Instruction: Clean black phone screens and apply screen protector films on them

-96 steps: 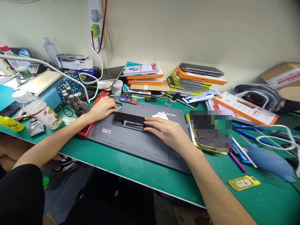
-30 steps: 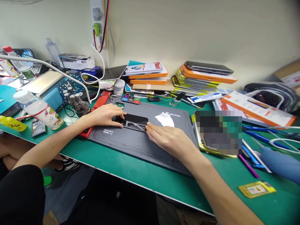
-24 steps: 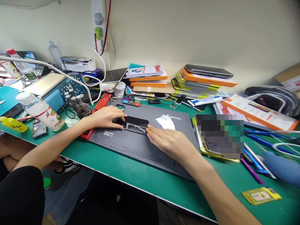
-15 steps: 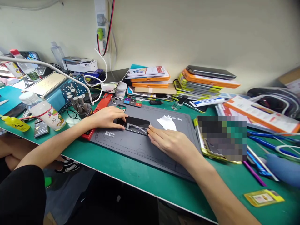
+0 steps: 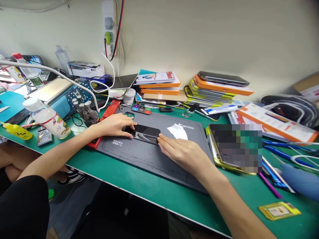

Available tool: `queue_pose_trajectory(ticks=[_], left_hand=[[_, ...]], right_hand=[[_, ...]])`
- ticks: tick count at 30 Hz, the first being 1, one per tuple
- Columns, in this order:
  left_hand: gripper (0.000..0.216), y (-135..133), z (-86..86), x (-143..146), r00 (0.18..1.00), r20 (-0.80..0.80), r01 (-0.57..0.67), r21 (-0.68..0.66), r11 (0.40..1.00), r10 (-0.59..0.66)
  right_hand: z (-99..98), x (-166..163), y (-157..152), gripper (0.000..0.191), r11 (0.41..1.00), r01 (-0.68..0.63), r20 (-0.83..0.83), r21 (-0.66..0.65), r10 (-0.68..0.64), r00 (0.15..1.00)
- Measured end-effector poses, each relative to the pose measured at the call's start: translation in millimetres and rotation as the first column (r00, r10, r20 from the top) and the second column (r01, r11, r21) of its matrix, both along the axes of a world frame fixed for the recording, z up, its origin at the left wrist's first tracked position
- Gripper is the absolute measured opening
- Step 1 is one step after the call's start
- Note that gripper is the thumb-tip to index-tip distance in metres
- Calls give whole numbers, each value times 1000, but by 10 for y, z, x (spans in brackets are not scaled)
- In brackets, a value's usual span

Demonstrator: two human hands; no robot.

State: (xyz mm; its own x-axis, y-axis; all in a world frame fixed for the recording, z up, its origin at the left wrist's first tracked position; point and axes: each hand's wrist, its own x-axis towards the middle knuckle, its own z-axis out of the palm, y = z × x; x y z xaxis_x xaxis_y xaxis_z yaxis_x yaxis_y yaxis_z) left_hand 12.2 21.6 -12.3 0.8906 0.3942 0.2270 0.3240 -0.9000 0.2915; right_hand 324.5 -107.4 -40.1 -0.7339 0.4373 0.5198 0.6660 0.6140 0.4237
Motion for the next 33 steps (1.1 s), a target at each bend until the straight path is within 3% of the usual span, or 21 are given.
queue_pose_trajectory(ticks=[11,28,33], left_hand=[[32,5,-5,-8,999,-41,-16,-44,999,14],[33,-9,-68,26,1000,14,-9,-155,988,11],[51,-39,-56,54,998,-42,-50,-196,979,42]], right_hand=[[47,-18,-5,17,997,-1,-30,72,4,1000],[29,5,-33,13,999,-37,-51,20,38,998],[67,-12,-52,11,999,-46,-31,18,47,998]])
